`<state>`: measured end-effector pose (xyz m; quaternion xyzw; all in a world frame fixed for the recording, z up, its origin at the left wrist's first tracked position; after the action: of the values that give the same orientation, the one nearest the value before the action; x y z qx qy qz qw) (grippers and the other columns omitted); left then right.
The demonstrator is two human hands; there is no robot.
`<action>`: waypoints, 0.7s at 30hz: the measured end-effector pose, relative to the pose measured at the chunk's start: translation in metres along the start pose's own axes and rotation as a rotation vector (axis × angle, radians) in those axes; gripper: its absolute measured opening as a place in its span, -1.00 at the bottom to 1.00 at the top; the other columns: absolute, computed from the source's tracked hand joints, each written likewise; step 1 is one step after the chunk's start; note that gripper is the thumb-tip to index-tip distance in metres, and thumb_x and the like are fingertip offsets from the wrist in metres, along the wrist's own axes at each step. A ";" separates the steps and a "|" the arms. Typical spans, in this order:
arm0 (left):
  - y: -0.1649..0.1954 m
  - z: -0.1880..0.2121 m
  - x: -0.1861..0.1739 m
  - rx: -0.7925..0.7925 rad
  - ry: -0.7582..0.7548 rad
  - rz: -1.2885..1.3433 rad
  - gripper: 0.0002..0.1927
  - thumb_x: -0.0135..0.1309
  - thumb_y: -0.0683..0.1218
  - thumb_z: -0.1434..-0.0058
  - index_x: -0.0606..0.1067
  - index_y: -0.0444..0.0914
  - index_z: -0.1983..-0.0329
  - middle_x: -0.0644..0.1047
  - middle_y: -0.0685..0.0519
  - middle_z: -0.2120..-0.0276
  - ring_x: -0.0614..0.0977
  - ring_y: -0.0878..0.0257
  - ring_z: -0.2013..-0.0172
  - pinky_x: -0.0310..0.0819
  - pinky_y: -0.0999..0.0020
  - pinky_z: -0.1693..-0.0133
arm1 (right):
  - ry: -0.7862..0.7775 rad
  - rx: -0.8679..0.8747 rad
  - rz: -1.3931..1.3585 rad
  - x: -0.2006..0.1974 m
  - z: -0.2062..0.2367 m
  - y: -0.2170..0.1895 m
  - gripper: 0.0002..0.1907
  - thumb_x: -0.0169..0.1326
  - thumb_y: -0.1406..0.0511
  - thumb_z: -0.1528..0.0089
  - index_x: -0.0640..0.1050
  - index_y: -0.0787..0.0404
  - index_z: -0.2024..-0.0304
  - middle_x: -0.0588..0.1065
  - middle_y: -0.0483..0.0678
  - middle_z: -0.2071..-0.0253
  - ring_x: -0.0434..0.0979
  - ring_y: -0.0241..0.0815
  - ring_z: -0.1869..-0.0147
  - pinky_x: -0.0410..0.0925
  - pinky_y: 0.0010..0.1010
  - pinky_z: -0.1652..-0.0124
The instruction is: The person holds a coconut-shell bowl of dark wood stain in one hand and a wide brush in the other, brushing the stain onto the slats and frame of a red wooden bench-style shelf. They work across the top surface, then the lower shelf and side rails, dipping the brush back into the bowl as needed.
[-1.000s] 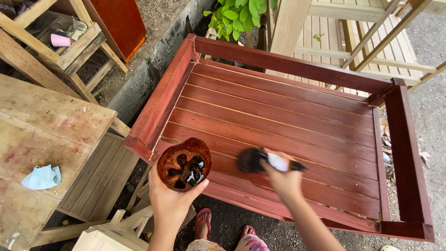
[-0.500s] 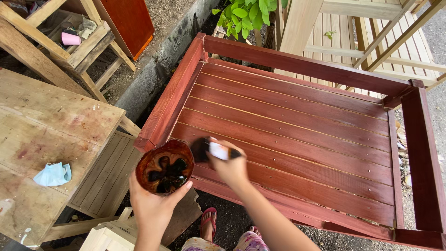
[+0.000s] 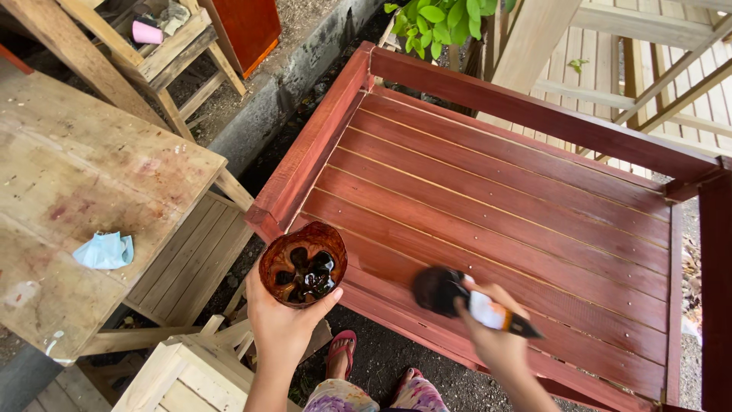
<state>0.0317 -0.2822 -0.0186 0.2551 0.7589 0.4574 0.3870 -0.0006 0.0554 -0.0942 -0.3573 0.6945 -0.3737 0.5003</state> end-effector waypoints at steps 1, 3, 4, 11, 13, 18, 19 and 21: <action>-0.004 0.000 -0.002 -0.032 0.005 0.040 -0.07 0.55 -0.09 0.28 0.36 -0.39 -0.17 0.43 -0.15 -0.05 0.56 0.08 -0.02 0.52 0.20 -0.04 | -0.025 0.011 -0.033 0.027 -0.005 -0.005 -0.80 0.34 0.38 -0.09 0.63 0.26 0.24 0.59 -0.13 0.40 0.49 -0.42 0.31 0.40 -0.50 0.26; -0.012 -0.002 -0.008 -0.068 0.039 0.145 -0.06 0.54 -0.10 0.29 0.34 -0.39 -0.17 0.44 -0.13 -0.06 0.59 0.12 0.00 0.55 0.25 -0.03 | -0.064 -0.030 -0.119 0.086 -0.020 -0.022 -0.80 0.33 0.38 -0.10 0.63 0.25 0.24 0.58 -0.13 0.40 0.49 -0.42 0.31 0.41 -0.51 0.25; -0.016 -0.002 -0.012 -0.076 0.061 0.206 -0.05 0.53 -0.10 0.29 0.32 -0.39 -0.18 0.46 -0.12 -0.06 0.59 0.13 0.00 0.56 0.27 -0.03 | -0.079 -0.073 -0.172 0.116 -0.025 -0.035 -0.79 0.32 0.39 -0.11 0.62 0.24 0.21 0.57 -0.15 0.38 0.48 -0.43 0.28 0.40 -0.53 0.24; -0.025 -0.005 -0.067 -0.101 0.171 -0.090 -0.11 0.55 -0.15 0.31 0.39 -0.41 -0.11 0.51 -0.12 0.00 0.61 0.13 0.04 0.52 0.23 -0.03 | -0.086 -0.001 -0.304 0.247 -0.057 -0.108 -0.81 0.29 0.42 -0.15 0.61 0.26 0.18 0.53 -0.15 0.43 0.53 -0.42 0.31 0.42 -0.56 0.21; -0.026 -0.006 -0.073 -0.081 0.186 -0.075 -0.10 0.55 -0.13 0.30 0.37 -0.42 -0.13 0.48 -0.13 -0.02 0.60 0.13 0.03 0.53 0.24 -0.03 | -0.153 -0.051 -0.400 0.243 -0.059 -0.112 -0.77 0.27 0.44 -0.14 0.62 0.25 0.14 0.57 -0.15 0.36 0.50 -0.45 0.24 0.41 -0.57 0.19; -0.033 -0.010 -0.077 -0.094 0.174 -0.017 -0.08 0.54 -0.12 0.27 0.33 -0.42 -0.16 0.47 -0.13 -0.04 0.60 0.12 0.01 0.52 0.24 -0.03 | -0.247 -0.142 -0.216 0.173 -0.028 -0.087 -0.67 0.29 0.45 -0.07 0.63 0.22 0.09 0.55 -0.07 0.40 0.46 -0.43 0.28 0.38 -0.56 0.20; -0.037 -0.012 -0.076 -0.134 0.167 0.053 -0.08 0.53 -0.12 0.26 0.32 -0.41 -0.16 0.48 -0.12 -0.04 0.60 0.13 0.00 0.54 0.26 -0.02 | -0.227 -0.144 -0.183 0.158 -0.023 -0.082 -0.65 0.28 0.46 -0.04 0.63 0.21 0.10 0.55 -0.10 0.39 0.49 -0.43 0.27 0.39 -0.56 0.19; -0.041 -0.019 -0.077 -0.152 0.164 0.090 -0.07 0.52 -0.11 0.27 0.32 -0.41 -0.17 0.48 -0.11 -0.04 0.61 0.13 -0.01 0.56 0.26 -0.02 | -0.191 -0.162 -0.169 0.149 -0.018 -0.080 -0.65 0.28 0.46 -0.02 0.62 0.22 0.11 0.56 -0.13 0.35 0.52 -0.42 0.24 0.40 -0.56 0.16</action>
<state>0.0586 -0.3674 -0.0228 0.2208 0.7388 0.5500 0.3209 -0.0445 -0.1085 -0.0843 -0.4874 0.6391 -0.3215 0.5005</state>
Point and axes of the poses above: each hand's wrist, its own z-axis away from the middle knuckle, its own x-axis out of the palm, y = z × x, the point moved 4 cm from there along -z, towards the middle knuckle
